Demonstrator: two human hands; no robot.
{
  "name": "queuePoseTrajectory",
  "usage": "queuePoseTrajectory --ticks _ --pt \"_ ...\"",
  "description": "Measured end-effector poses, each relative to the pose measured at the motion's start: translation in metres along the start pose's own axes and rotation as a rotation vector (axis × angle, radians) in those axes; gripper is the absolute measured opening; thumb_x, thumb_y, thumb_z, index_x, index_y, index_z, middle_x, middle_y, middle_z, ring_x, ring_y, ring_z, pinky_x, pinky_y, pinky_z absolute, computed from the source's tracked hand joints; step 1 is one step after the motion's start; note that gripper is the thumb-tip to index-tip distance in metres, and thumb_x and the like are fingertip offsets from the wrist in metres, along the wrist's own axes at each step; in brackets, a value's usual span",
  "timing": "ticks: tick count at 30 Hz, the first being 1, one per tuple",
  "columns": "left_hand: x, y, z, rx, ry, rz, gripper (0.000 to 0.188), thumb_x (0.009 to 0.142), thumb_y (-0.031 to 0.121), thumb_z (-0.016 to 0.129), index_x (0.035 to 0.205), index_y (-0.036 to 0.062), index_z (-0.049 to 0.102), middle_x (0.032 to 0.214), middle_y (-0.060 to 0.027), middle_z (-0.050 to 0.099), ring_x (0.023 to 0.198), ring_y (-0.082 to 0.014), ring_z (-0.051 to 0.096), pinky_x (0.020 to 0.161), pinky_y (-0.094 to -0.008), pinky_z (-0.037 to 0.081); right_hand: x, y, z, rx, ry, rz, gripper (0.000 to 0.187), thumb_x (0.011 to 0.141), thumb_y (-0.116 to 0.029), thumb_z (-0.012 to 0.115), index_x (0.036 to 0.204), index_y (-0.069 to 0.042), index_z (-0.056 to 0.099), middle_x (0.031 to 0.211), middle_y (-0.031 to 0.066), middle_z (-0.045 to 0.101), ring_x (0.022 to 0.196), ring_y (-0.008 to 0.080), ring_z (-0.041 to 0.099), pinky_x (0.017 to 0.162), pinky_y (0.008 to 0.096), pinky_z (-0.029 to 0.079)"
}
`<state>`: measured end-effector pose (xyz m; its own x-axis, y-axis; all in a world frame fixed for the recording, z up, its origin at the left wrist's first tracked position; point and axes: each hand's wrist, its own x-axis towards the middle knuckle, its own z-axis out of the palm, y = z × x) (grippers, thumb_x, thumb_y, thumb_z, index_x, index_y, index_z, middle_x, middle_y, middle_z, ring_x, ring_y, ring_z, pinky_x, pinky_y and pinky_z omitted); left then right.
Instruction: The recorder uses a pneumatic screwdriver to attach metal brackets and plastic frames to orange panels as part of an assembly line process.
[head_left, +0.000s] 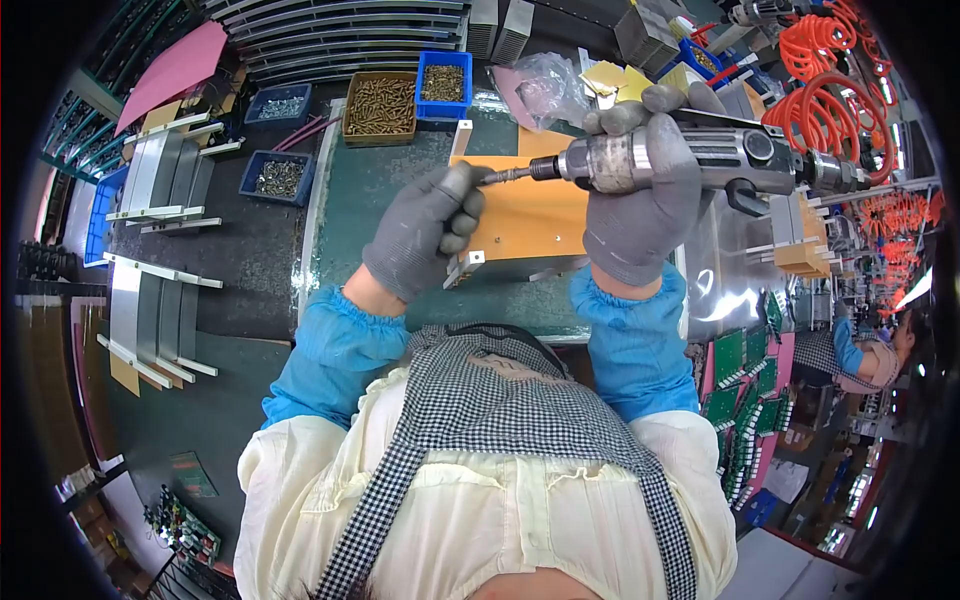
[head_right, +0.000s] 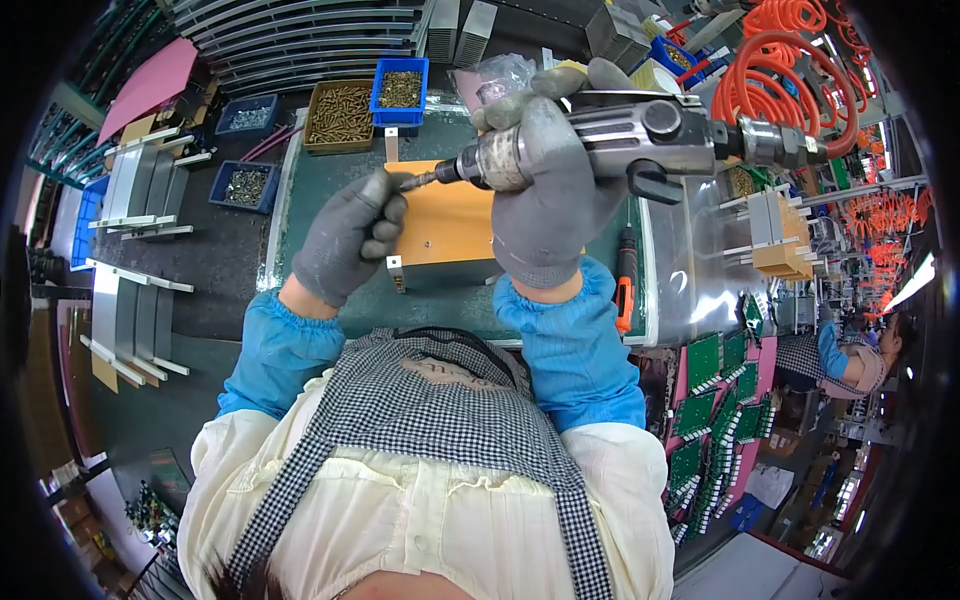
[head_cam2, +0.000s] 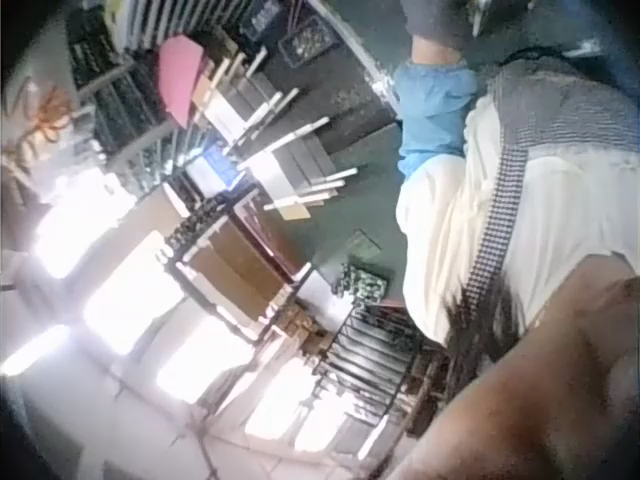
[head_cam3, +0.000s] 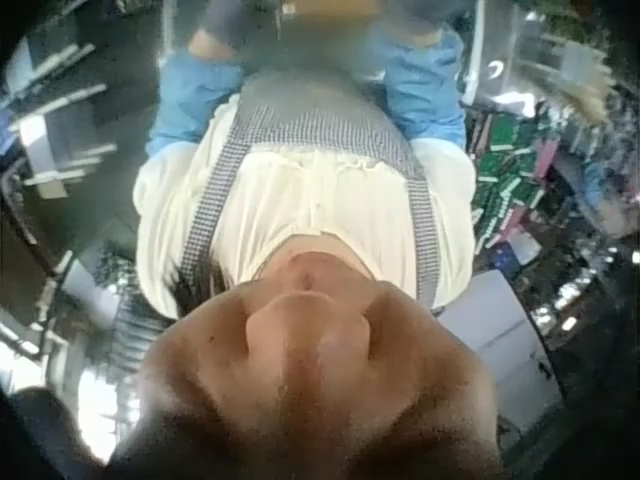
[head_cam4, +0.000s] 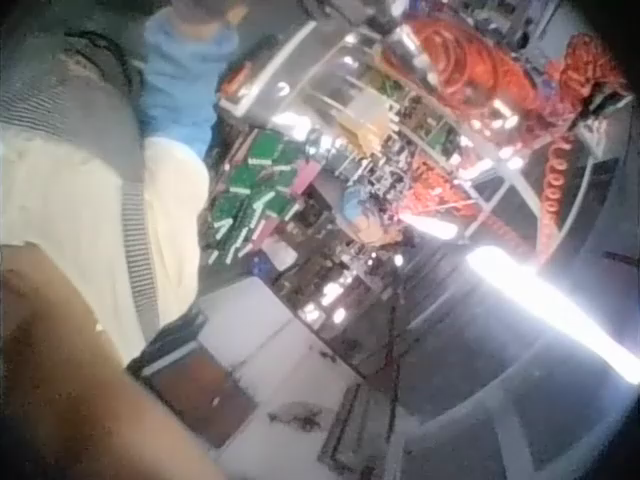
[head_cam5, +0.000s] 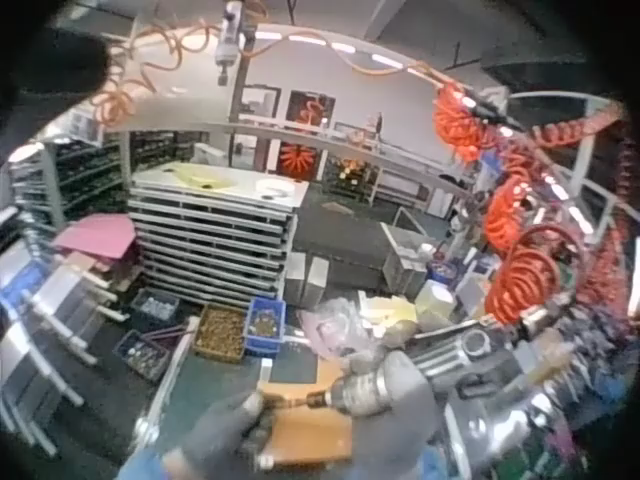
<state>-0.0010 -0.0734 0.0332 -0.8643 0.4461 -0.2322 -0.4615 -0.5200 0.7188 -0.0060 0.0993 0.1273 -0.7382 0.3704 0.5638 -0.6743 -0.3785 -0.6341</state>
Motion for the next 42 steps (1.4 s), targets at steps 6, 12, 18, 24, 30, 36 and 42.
queuePoseTrajectory --ticks 6,12,18,24,30,36,42 --pt "0.005 0.003 -0.034 -0.545 0.11 0.02 0.037 0.1 0.015 0.038 0.126 -0.0095 0.047 0.113 -0.0151 0.056 0.083 -0.015 0.056 0.062 -0.0199 0.049 0.003 0.025 0.001 -0.207 -0.02 0.032 0.047 0.08 0.005 0.061 0.124 0.0 0.045 0.101 0.012 0.058 0.075 0.0211 0.065 0.065 0.0347 0.057" --pt "0.004 -0.014 -0.051 -0.558 0.045 0.043 0.039 0.098 0.004 0.036 0.134 -0.012 0.038 0.121 -0.0192 0.053 0.091 -0.0173 0.059 0.074 -0.0222 0.056 0.003 0.042 0.004 -0.162 -0.076 0.083 0.045 0.08 0.009 0.066 0.119 -0.005 0.05 0.097 0.0071 0.062 0.07 0.0108 0.06 0.051 0.0241 0.049" --pt "0.003 -0.017 -0.053 -0.389 0.093 0.092 0.039 0.099 0.007 0.044 0.135 -0.0077 0.041 0.109 -0.0122 0.056 0.084 -0.0115 0.054 0.067 -0.0177 0.051 0.004 0.048 0.008 -0.201 -0.113 0.069 0.043 0.08 0.007 0.066 0.118 -0.004 0.051 0.095 0.008 0.062 0.069 0.0117 0.062 0.049 0.0241 0.049" --pt "0.004 -0.021 -0.052 -0.3 0.073 0.103 0.034 0.098 0.01 0.051 0.129 -0.0044 0.05 0.104 -0.008 0.058 0.077 -0.0066 0.049 0.055 -0.0156 0.041 0.014 0.05 0.013 -0.369 -0.284 0.141 0.045 0.08 0.008 0.062 0.121 0.001 0.045 0.093 0.0114 0.061 0.07 0.0171 0.064 0.056 0.0265 0.051" --pt "-0.001 -0.006 -0.024 0.054 0.167 0.101 0.031 0.097 0.013 0.054 0.123 -0.0038 0.055 0.099 -0.0064 0.065 0.065 -0.0026 0.045 0.052 -0.0141 0.037 0.016 0.058 0.015 -0.407 -0.339 0.133 0.041 0.081 0.006 0.064 0.119 0.001 0.049 0.09 0.0103 0.064 0.07 0.0159 0.063 0.058 0.0254 0.051" --pt "0.0 -0.007 -0.02 0.212 0.222 0.116 0.031 0.096 0.015 0.056 0.121 -0.0038 0.057 0.096 -0.0059 0.067 0.062 -0.0014 0.043 0.051 -0.0139 0.035 0.015 0.058 0.018 -0.442 -0.347 0.134 0.044 0.08 0.006 0.065 0.121 0.001 0.049 0.091 0.0111 0.064 0.07 0.0157 0.063 0.058 0.0252 0.051" --pt "-0.002 -0.005 -0.022 0.16 0.196 0.09 0.03 0.099 0.023 0.053 0.116 -0.0017 0.057 0.088 -0.0029 0.064 0.06 -0.0017 0.041 0.05 -0.015 0.034 0.03 0.018 0.047 -0.255 -0.318 0.043 0.033 0.083 -0.001 0.06 0.115 0.001 0.053 0.089 0.013 0.063 0.067 0.0161 0.062 0.061 0.0305 0.053"
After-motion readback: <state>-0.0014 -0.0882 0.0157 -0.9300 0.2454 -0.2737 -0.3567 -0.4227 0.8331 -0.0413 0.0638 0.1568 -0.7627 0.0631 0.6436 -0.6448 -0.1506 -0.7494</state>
